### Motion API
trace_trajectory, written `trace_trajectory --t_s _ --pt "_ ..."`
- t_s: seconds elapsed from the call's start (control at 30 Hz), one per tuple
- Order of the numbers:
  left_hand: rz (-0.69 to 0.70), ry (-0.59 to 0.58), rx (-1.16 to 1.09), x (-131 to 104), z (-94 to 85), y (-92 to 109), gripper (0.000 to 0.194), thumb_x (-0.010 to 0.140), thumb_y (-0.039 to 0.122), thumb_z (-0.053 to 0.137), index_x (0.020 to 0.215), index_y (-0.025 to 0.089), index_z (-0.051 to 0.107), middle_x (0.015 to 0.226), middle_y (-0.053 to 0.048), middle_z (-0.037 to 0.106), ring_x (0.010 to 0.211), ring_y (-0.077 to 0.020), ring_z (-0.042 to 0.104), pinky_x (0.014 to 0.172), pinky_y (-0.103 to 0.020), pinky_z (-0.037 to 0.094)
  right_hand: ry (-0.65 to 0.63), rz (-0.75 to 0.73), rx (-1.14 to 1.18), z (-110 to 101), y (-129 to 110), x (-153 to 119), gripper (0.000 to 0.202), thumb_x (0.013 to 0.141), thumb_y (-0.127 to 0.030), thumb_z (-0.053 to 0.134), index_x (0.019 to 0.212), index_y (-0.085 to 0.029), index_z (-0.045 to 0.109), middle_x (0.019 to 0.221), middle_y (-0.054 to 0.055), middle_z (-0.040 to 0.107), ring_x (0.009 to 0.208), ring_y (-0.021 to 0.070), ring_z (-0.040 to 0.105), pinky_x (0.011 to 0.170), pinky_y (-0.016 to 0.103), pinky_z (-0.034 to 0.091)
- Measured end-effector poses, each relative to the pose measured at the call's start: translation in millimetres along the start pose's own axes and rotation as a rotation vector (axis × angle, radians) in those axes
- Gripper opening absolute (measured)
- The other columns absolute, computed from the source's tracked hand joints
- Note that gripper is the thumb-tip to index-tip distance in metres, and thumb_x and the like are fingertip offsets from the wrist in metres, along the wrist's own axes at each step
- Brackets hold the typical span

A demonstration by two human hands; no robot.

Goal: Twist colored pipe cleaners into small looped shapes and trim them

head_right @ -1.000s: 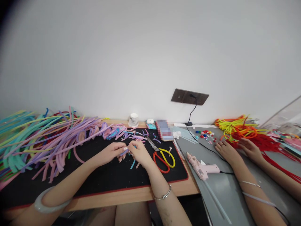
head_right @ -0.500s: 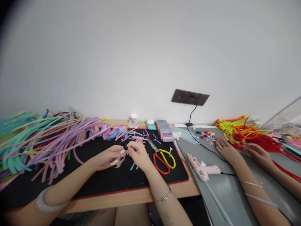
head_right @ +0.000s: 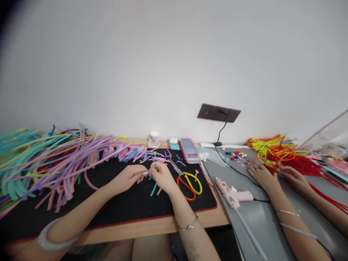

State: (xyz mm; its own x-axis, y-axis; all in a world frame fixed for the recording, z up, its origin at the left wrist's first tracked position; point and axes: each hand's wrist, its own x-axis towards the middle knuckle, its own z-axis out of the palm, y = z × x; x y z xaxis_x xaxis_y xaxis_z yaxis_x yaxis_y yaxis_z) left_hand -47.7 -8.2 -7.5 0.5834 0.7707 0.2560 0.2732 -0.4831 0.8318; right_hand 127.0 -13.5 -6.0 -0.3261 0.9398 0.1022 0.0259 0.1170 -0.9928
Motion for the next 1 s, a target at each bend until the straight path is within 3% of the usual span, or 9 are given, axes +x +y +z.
trace_trajectory --t_s 0.13,0.23,0.33,0.43,0.53,0.6,0.73,0.9,1.0 --pt "-0.161 -0.117 -0.448 1 1.2 2 0.036 0.088 0.047 0.05 0.067 0.017 0.052 0.059 0.002 0.049 0.051 -0.0104 0.047 0.053 -0.023 0.04 -0.005 -0.178 -0.186 -4 -4 -3 0.022 0.085 -0.033 0.052 0.068 -0.018 0.051 0.061 -0.002 0.048 0.055 0.0108 0.037 0.054 0.023 0.03" --pt "-0.281 -0.132 -0.656 0 1.5 3 0.039 0.083 0.053 0.055 0.073 0.015 0.054 0.063 0.001 0.052 0.052 -0.0099 0.048 0.053 -0.024 0.043 0.041 -0.257 -0.313 -3 -6 -4 0.02 0.086 -0.028 0.05 0.07 -0.018 0.055 0.064 -0.001 0.051 0.061 0.0129 0.044 0.06 0.024 0.034" --pt "-0.377 -0.096 -0.794 0 2.2 1 0.041 0.081 0.057 0.055 0.08 0.015 0.056 0.064 0.001 0.052 0.051 -0.0095 0.047 0.05 -0.022 0.04 0.048 -0.264 -0.362 -2 -6 -1 0.016 0.085 -0.025 0.051 0.073 -0.019 0.058 0.067 -0.001 0.054 0.062 0.0132 0.048 0.062 0.024 0.036" --pt "-0.383 -0.037 -0.78 1 2.7 -1 0.035 0.078 0.05 0.063 0.077 0.017 0.051 0.059 0.006 0.045 0.045 -0.0059 0.039 0.046 -0.019 0.034 0.069 -0.222 -0.36 -8 -7 1 0.007 0.081 -0.024 0.056 0.08 -0.018 0.06 0.07 -0.001 0.057 0.064 0.0136 0.052 0.063 0.025 0.039" --pt "-0.406 0.089 -0.659 3 2.1 -3 0.034 0.078 0.049 0.063 0.077 0.018 0.049 0.063 0.005 0.051 0.045 -0.0061 0.043 0.045 -0.019 0.035 0.202 -0.136 -0.453 -34 -11 -9 0.012 0.078 -0.023 0.056 0.088 -0.018 0.06 0.078 0.001 0.062 0.069 0.0149 0.056 0.067 0.026 0.042" --pt "-0.43 0.177 -0.605 4 1.7 -4 0.034 0.078 0.05 0.061 0.08 0.018 0.05 0.067 0.002 0.057 0.047 -0.0074 0.047 0.046 -0.02 0.037 0.32 0.0 -0.656 -59 -15 -25 0.009 0.075 -0.018 0.056 0.083 -0.017 0.059 0.076 0.002 0.062 0.069 0.0156 0.056 0.067 0.027 0.042" --pt "-0.407 0.248 -0.576 6 3.1 -8 0.033 0.077 0.049 0.06 0.084 0.018 0.053 0.065 0.003 0.057 0.045 -0.0076 0.045 0.046 -0.021 0.036 0.302 0.29 -1.093 -92 -19 -64 0.019 0.065 -0.009 0.059 0.083 -0.015 0.059 0.084 0.007 0.064 0.077 0.0193 0.059 0.068 0.027 0.04" --pt "-0.367 0.245 -0.537 7 5.7 -13 0.03 0.08 0.048 0.057 0.082 0.018 0.054 0.059 0.007 0.045 0.04 -0.0048 0.035 0.045 -0.021 0.032 0.279 0.422 -1.293 -84 -15 -80 0.032 0.064 -0.003 0.055 0.096 -0.01 0.054 0.091 0.015 0.065 0.078 0.0226 0.063 0.062 0.027 0.038" --pt "-0.383 0.253 -0.519 6 5.3 -14 0.028 0.079 0.046 0.057 0.079 0.018 0.052 0.06 0.007 0.043 0.041 -0.0052 0.035 0.044 -0.021 0.031 0.277 0.516 -1.322 -80 -13 -74 0.026 0.065 -0.008 0.058 0.091 -0.011 0.055 0.086 0.019 0.067 0.075 0.0263 0.065 0.057 0.028 0.036"
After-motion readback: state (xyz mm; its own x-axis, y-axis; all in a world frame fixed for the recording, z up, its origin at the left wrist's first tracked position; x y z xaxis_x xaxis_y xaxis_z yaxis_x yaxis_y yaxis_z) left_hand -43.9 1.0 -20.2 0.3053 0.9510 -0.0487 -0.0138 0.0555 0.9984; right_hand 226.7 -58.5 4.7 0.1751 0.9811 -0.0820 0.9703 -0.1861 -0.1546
